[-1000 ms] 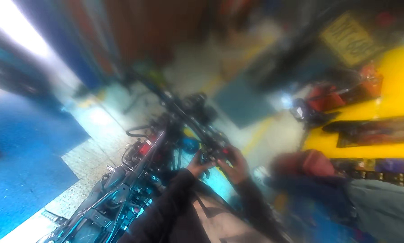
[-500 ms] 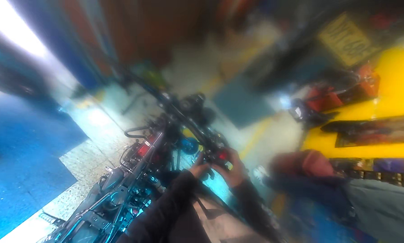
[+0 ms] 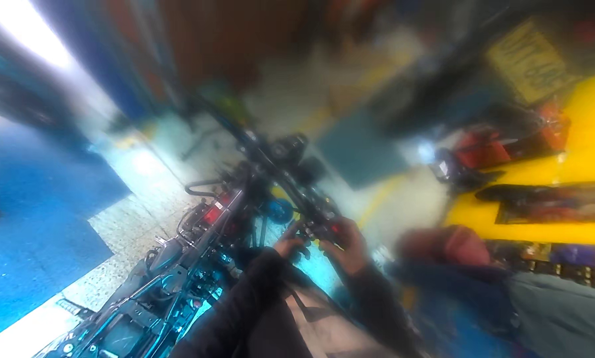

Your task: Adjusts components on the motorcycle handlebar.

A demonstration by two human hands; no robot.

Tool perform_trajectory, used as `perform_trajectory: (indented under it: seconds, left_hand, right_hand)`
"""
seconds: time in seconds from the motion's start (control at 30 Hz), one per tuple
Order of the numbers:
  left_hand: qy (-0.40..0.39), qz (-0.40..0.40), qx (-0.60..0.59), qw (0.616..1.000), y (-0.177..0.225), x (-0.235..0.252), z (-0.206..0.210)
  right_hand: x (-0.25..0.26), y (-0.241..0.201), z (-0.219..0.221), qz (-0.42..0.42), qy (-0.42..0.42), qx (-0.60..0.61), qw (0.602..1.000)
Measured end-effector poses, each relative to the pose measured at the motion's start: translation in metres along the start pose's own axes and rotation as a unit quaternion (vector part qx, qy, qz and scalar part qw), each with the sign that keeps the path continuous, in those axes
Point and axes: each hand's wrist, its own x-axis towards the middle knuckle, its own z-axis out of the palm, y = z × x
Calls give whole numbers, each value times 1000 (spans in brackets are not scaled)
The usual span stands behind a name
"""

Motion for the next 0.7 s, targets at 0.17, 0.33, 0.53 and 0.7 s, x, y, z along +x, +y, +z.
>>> perform_trajectory:
  seconds: [0.17,0.33,0.53,0.7]
  left_hand:
    - [-11,-1,1,1000,-1,1,3]
    - [-18,-3,-20,1000,2,7,10]
    - [-25,25,-45,998,3,11,7]
    - [-31,11,-13,999,5,7,4]
  right_hand:
    - [-3,1,-8,-1,4,42,999]
    - [-2,-8,3,-55,37,-85,994]
    - [-5,5,4,-135,43,-211,967]
    - [-11,5,8,-109,41,-206,972]
